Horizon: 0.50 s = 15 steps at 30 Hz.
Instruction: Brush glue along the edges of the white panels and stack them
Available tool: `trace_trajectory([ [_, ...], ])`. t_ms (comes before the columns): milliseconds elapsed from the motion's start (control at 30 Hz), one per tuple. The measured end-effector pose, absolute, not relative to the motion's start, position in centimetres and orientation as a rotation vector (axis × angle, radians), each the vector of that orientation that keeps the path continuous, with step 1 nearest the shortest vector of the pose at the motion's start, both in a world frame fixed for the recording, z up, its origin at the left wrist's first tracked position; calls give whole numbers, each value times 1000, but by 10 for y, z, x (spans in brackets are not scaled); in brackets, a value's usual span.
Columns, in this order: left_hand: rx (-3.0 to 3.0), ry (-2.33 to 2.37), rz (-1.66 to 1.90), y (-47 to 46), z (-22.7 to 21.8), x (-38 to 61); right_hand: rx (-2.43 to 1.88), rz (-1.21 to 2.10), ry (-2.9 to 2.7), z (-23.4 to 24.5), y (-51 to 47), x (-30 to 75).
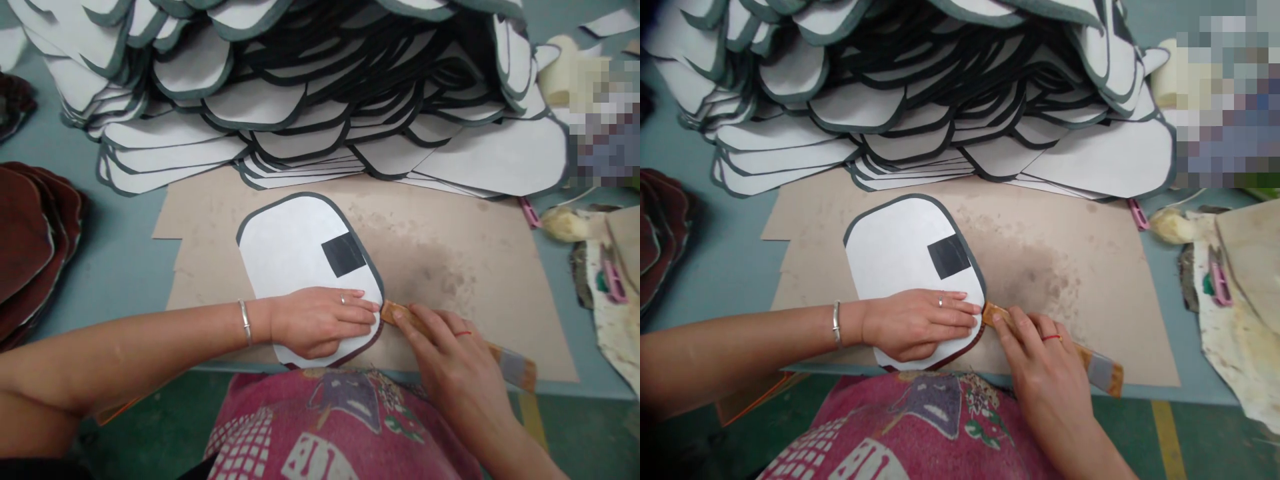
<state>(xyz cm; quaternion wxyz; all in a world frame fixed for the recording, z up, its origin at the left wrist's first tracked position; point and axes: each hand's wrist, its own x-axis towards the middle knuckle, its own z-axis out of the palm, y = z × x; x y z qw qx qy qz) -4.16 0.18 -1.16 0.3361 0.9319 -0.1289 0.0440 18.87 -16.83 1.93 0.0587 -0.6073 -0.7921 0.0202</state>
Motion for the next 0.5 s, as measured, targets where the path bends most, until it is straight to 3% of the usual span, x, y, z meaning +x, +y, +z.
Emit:
trace_trajectory([
  [500,2787,-18,219,14,-7,-40,-1812,56,-2511,11,-139,200],
])
